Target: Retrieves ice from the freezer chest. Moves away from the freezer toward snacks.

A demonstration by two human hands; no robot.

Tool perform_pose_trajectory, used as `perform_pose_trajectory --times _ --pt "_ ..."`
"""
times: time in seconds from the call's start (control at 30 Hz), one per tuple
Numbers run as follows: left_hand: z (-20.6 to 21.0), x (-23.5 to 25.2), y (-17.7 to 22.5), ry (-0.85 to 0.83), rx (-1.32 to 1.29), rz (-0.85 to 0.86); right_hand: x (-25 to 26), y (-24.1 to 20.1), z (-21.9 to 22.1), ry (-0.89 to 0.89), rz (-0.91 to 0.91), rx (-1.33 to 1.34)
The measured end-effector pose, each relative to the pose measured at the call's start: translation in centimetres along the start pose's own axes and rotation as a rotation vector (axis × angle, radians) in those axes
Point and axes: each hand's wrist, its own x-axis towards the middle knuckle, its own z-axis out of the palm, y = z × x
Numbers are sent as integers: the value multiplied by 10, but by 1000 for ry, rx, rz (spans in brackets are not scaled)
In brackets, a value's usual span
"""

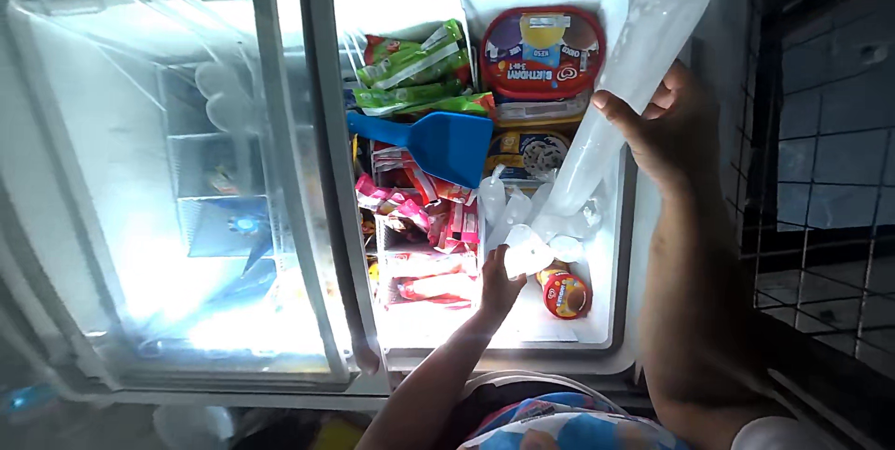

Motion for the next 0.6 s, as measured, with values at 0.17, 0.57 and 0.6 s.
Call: perform_pose_trajectory --times 0.17,0.57,0.6 --pt "3 6 -5 265 -151 83 0 -2 2 27 -5 -82" --pt "8 13 -1 383 -167 198 2 -5 3 -39 -13 -68" --pt "6 15 0 382 -169 184 1 -9 4 -56 -11 -83"
